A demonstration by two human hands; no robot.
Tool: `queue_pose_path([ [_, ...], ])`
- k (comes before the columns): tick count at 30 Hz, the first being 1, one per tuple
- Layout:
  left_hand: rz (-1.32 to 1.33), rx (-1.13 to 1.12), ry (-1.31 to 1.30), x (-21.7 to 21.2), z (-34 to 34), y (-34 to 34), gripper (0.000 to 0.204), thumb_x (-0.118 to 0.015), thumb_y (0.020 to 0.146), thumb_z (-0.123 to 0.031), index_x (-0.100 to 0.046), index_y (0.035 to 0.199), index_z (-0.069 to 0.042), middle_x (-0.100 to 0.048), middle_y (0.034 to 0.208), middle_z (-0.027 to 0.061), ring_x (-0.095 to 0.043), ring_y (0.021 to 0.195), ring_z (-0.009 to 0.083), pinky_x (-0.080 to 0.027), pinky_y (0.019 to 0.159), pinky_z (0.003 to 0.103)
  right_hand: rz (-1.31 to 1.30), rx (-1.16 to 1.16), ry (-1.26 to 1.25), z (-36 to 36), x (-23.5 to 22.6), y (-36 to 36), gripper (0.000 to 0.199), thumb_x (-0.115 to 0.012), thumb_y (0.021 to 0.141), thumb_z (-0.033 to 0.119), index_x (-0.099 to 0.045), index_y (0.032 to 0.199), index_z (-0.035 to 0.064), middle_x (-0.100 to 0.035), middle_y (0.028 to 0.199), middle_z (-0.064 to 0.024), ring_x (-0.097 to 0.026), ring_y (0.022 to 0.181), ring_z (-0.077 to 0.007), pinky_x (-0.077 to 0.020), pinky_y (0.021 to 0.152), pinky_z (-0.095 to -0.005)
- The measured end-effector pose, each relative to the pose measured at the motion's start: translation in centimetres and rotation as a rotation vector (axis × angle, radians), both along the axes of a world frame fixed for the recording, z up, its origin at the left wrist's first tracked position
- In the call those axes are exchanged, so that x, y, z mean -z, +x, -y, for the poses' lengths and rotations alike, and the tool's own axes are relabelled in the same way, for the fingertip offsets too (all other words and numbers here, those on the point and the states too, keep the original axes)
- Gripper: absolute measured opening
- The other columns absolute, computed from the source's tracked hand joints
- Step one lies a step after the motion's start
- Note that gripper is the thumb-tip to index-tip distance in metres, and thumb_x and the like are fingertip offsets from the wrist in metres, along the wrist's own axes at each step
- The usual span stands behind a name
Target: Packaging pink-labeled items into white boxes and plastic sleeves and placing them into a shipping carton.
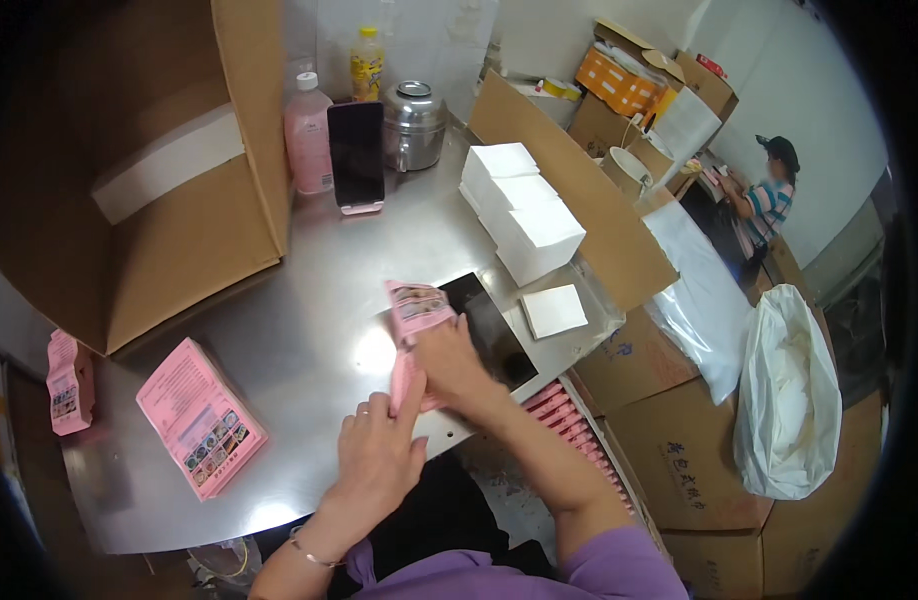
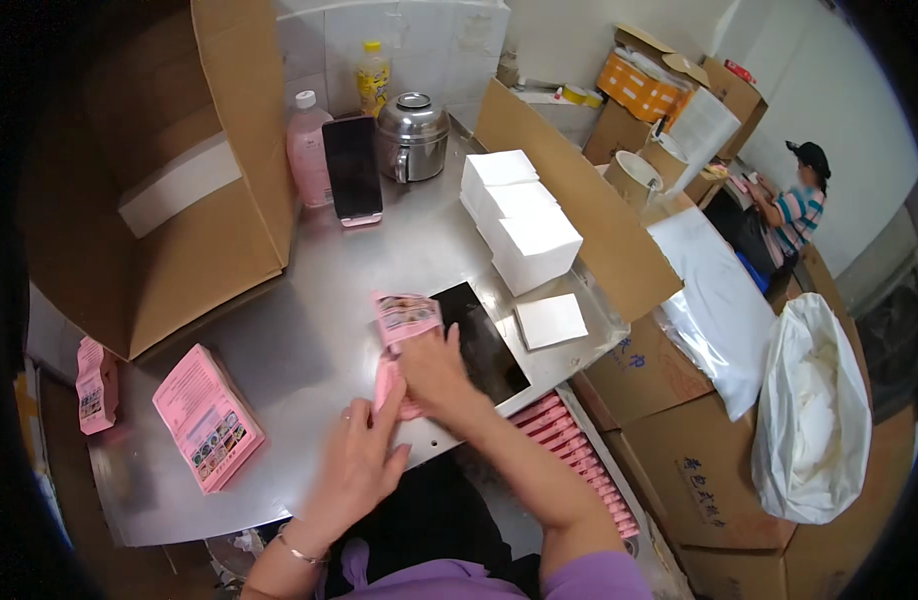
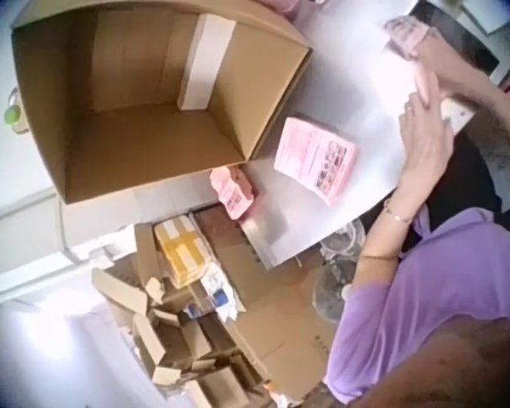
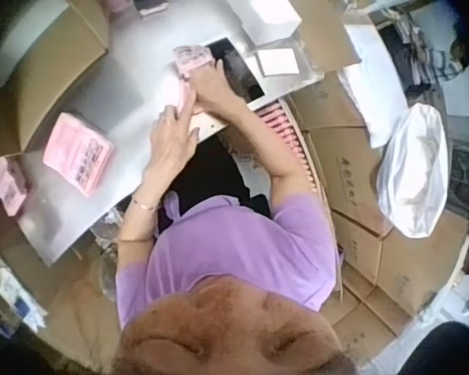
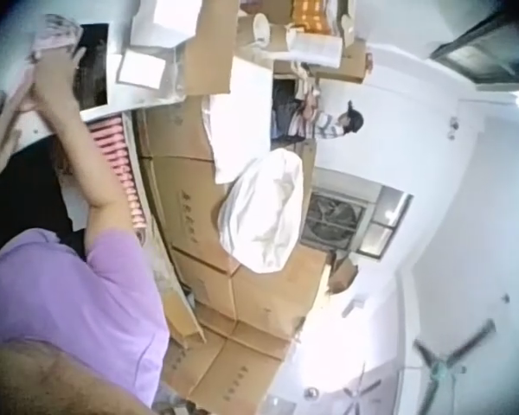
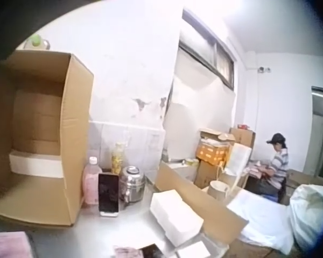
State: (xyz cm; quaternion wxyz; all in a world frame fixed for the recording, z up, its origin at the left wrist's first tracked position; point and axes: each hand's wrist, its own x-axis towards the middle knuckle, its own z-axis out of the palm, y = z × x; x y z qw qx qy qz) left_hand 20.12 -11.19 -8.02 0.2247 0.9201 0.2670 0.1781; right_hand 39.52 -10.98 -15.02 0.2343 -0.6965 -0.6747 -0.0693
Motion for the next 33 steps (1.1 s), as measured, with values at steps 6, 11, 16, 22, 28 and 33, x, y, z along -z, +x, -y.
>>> queue_pose_path([
  [6,0.203,0.022,-0.076,-0.3,-1.5,-6.5,0.04,-0.07,0.073,-0.001,-0.063,0.113,-0.005,-0.061,0.097,0.0147,-0.059,0.097,0.0362,-0.047,0.084,0.044,-0.107,0.241,-0.471,4.3,-2.0,3.1,0.018,-0.061,0.084,0.009,-0.066,0.1,0.0025,-0.066,0.083,-0.0228,-0.065,0.077,-0.041,-0.0533,0.069,-0.0505],
  [11,0.038,-0.755,0.438,-1.3,-4.8,-12.3,0.035,-0.064,0.074,0.001,-0.055,0.108,-0.003,-0.052,0.121,0.0245,-0.046,0.118,0.0457,-0.039,0.096,0.05,0.248,0.532,0.35,6.6,-4.5,6.1,0.029,-0.071,0.079,0.011,-0.065,0.105,0.0028,-0.065,0.092,-0.0155,-0.062,0.084,-0.0365,-0.0508,0.077,-0.0462],
  [16,-0.064,-0.742,0.265,1.6,-6.8,-15.1,0.026,-0.06,0.084,0.001,-0.053,0.109,-0.002,-0.052,0.111,0.0214,-0.048,0.104,0.0419,-0.04,0.089,0.051,0.121,0.476,0.173,7.7,-2.5,7.1,0.016,-0.069,0.087,0.015,-0.064,0.094,0.0008,-0.061,0.085,-0.0156,-0.059,0.078,-0.0345,-0.0486,0.072,-0.0449],
  [22,-0.035,-0.677,0.103,1.5,-6.5,-16.7,0.012,-0.058,0.089,0.002,-0.053,0.099,-0.003,-0.055,0.1,0.015,-0.051,0.096,0.0364,-0.039,0.086,0.047,0.128,0.596,0.763,5.6,-12.9,10.6,0.014,-0.069,0.09,0.013,-0.069,0.091,-0.0016,-0.061,0.087,-0.0112,-0.058,0.084,-0.0249,-0.0465,0.075,-0.0361],
  [28,-0.038,-0.662,0.169,1.9,-6.8,-16.0,0.009,-0.058,0.091,-0.001,-0.053,0.098,-0.004,-0.055,0.099,0.0132,-0.052,0.097,0.0354,-0.038,0.085,0.046,0.59,0.387,0.26,-0.7,-10.7,14.5,0.011,-0.069,0.086,0.018,-0.073,0.088,0.0079,-0.058,0.082,-0.0087,-0.056,0.084,-0.027,-0.0421,0.073,-0.042],
  [33,-0.028,-0.677,0.099,1.1,-6.6,-16.3,0.006,-0.057,0.092,-0.003,-0.053,0.097,-0.004,-0.055,0.098,0.0131,-0.052,0.097,0.0353,-0.038,0.087,0.047,0.452,0.38,0.228,-0.5,-9.3,13.9,0.016,-0.068,0.088,0.021,-0.072,0.088,0.0057,-0.057,0.081,-0.0092,-0.055,0.085,-0.0284,-0.0426,0.074,-0.0437],
])
